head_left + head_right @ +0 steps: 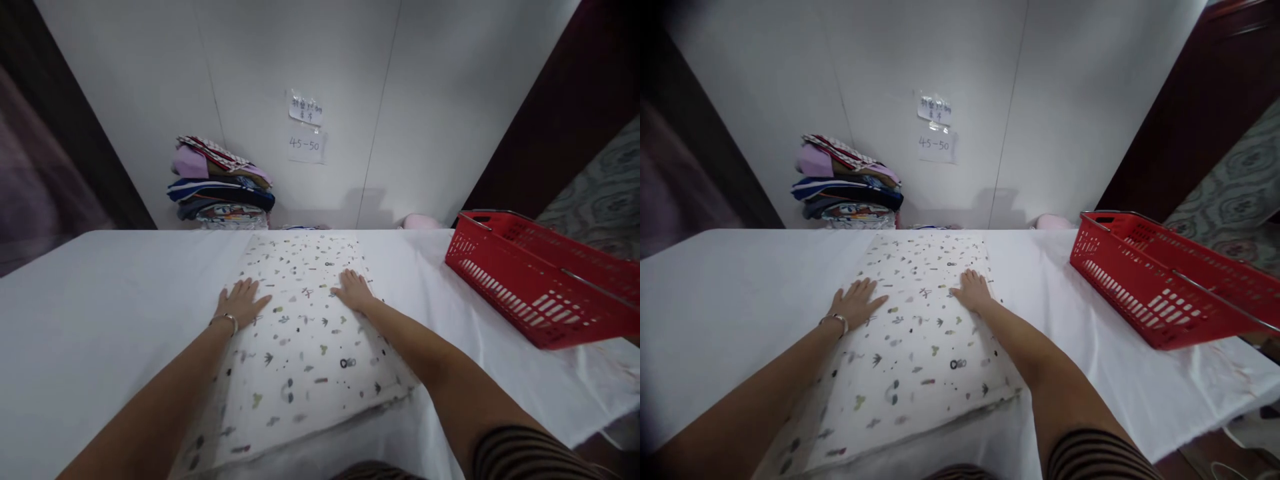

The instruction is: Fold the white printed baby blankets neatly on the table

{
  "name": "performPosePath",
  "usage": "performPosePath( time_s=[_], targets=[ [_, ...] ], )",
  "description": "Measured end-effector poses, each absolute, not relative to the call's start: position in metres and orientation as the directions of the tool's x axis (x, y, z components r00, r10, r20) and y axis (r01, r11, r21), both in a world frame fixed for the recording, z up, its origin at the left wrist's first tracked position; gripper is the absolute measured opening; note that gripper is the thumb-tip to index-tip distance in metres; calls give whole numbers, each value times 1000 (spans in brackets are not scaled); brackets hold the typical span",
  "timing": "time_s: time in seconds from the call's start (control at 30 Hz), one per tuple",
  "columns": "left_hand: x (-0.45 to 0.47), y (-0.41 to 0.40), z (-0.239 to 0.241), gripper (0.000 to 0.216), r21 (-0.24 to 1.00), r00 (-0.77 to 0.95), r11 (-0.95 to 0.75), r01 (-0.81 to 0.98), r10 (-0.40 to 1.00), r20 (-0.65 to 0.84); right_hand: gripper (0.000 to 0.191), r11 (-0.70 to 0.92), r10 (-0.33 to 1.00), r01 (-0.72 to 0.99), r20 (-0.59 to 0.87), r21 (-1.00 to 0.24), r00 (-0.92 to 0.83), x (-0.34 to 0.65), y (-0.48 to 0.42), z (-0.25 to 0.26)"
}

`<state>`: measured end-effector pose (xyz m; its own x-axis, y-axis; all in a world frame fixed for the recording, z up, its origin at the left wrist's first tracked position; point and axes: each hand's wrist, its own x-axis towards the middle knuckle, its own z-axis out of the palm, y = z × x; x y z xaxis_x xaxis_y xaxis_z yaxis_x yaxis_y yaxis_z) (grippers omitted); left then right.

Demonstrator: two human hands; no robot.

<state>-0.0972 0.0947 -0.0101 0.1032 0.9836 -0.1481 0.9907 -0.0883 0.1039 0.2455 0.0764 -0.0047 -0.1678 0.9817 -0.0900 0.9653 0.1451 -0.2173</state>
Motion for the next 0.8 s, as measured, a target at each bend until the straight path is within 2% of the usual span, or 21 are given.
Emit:
performPosePath(
  time_s=[0.1,0.33,0.5,0.63,0.73,0.8],
  targets=[
    [-95,96,-4,83,92,104,-90,992,981,-165,85,158,983,959,-58,-235,-176,239,55,-10],
    [-83,82,16,81,97,81,-65,993,983,-165,77,141,975,957,-131,-252,-178,239,26,5],
    [-96,21,7,74,109,238,-233,966,970,-38,79,168,983,970,-48,-178,-179,268,-17,-4],
    [-106,-14,-4,74,123,245,-236,964,967,-67,77,141,988,976,-40,-166,-150,279,-38,-13],
    [-105,-14,-1,73,129,227,-215,968,970,-87,75,137,988,972,-47,-189,-148,275,-38,-10],
    [-102,-10,4,73,135,226,-212,968,969,-103,73,128,988,958,-48,-255,-144,273,-35,-4]
  ],
)
